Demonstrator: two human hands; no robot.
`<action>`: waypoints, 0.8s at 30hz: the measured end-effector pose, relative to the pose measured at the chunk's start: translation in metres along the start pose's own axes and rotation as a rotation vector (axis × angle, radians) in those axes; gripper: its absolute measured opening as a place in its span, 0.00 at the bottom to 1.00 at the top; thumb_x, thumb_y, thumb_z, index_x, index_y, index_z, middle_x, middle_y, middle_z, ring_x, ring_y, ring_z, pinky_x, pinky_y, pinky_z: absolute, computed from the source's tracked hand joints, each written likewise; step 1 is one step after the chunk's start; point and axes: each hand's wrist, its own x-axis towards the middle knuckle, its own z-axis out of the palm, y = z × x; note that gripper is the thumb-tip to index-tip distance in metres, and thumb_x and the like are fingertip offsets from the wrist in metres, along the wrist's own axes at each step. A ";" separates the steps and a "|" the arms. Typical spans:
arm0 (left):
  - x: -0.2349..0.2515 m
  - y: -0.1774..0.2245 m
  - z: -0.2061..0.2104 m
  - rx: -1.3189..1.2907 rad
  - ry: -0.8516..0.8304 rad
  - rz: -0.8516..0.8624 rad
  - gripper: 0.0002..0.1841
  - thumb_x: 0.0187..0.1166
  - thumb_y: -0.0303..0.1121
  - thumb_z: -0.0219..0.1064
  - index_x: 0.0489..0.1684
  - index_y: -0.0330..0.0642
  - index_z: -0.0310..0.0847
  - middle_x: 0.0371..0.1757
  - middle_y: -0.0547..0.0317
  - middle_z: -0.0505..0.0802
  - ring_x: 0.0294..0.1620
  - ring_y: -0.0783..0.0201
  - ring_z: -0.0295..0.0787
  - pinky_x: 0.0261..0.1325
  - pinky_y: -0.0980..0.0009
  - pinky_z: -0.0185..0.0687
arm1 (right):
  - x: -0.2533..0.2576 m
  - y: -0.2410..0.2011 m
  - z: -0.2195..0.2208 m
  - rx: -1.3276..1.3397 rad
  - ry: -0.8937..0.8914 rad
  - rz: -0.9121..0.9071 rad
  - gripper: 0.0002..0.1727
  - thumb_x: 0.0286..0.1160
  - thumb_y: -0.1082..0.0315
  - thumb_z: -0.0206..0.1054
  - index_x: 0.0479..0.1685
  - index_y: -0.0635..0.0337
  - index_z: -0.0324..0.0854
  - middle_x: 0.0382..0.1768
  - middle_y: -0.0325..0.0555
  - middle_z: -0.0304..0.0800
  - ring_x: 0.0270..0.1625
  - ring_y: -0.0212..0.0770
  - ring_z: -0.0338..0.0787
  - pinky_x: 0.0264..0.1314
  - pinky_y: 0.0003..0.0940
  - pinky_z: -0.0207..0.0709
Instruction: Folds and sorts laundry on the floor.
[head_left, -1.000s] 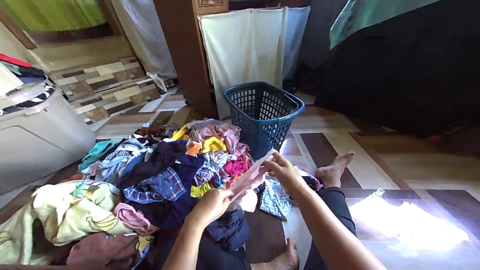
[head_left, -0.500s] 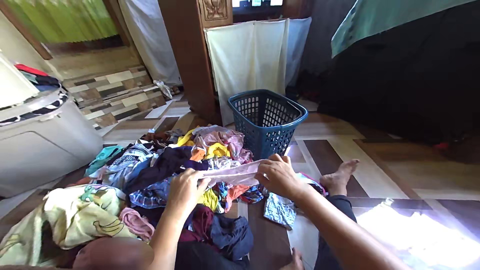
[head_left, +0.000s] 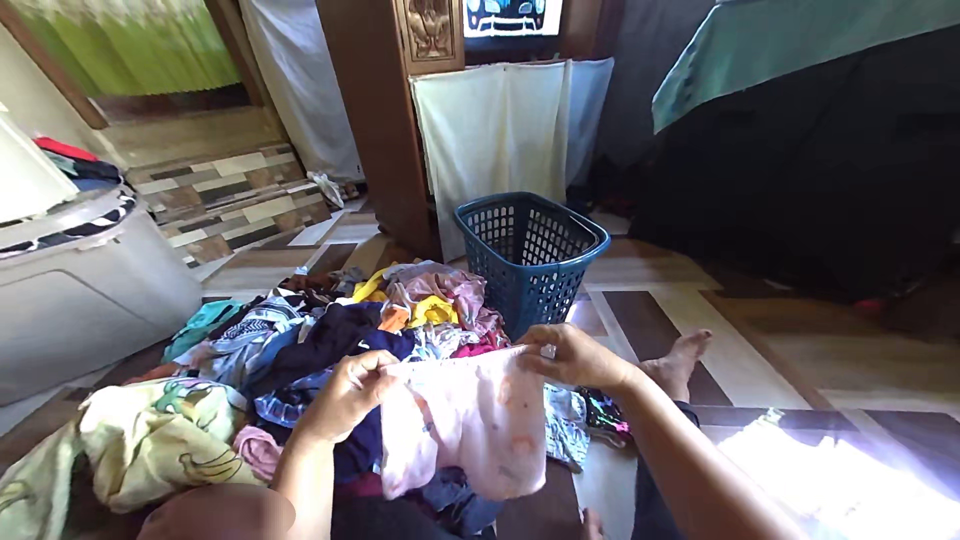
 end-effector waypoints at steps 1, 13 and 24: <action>-0.001 0.001 0.002 0.004 0.018 -0.024 0.09 0.70 0.46 0.78 0.38 0.57 0.88 0.37 0.82 0.93 0.38 0.85 0.88 0.44 0.83 0.86 | 0.000 0.000 0.003 -0.032 0.073 -0.020 0.15 0.76 0.65 0.70 0.42 0.73 0.86 0.35 0.49 0.93 0.38 0.28 0.89 0.49 0.27 0.82; 0.006 -0.013 0.033 0.009 0.303 -0.142 0.11 0.83 0.21 0.49 0.53 0.38 0.75 0.41 0.70 0.89 0.39 0.79 0.88 0.45 0.78 0.86 | -0.003 -0.022 0.029 0.754 0.302 0.189 0.06 0.85 0.76 0.52 0.46 0.53 0.70 0.33 0.29 0.86 0.34 0.24 0.87 0.40 0.24 0.84; 0.009 -0.010 0.033 0.181 0.216 -0.431 0.07 0.81 0.29 0.68 0.46 0.34 0.84 0.36 0.66 0.90 0.35 0.79 0.85 0.43 0.80 0.82 | 0.000 -0.002 0.031 0.608 0.241 0.448 0.04 0.88 0.71 0.57 0.48 0.62 0.74 0.30 0.35 0.82 0.31 0.26 0.84 0.39 0.25 0.82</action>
